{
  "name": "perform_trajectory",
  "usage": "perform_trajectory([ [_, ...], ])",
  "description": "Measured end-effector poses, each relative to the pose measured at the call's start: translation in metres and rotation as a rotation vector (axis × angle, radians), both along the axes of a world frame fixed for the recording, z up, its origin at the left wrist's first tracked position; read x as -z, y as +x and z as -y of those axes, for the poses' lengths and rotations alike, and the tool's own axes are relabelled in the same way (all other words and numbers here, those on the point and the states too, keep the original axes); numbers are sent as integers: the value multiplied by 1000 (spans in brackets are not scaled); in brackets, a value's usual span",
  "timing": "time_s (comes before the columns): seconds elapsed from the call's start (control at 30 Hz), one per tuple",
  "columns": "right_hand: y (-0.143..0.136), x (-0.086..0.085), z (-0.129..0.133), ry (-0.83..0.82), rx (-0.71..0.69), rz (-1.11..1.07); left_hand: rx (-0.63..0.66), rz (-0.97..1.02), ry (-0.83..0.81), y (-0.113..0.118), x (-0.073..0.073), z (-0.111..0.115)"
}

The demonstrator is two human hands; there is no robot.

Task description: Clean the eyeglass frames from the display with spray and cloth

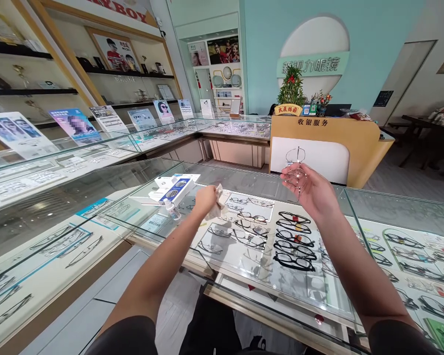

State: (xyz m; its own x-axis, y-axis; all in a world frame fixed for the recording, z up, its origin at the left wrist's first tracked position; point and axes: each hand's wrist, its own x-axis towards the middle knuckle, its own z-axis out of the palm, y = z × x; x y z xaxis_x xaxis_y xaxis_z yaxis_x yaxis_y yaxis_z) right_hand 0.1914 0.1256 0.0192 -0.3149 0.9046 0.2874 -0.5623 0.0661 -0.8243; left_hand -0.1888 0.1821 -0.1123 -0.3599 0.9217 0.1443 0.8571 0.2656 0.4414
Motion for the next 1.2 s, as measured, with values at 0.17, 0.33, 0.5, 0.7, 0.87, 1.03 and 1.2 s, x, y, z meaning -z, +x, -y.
perform_trajectory([
  [0.17, -2, 1, 1, 1, -9, 14, -17, 293, 40, -22, -42, -1],
  [0.33, -4, 1, 2, 20, -11, 46, 83, 563, 175, -10, -86, -3],
  [0.5, -3, 1, 2, 31, -14, 66, 160, 572, 318, 21, -123, 5],
  [0.7, 0, -2, -1, 33, -11, 56, 368, 475, 355, 72, -145, 4],
  [0.87, 5, -5, -5, 46, 20, 54, 534, 864, 259, 124, -155, 4],
  [1.03, 14, -10, -9, 77, 56, 21, 725, 1315, 124, 170, -164, 2],
  [1.2, 23, -13, -16, 75, 153, -7, 954, 1485, 23, 195, -162, -14],
])
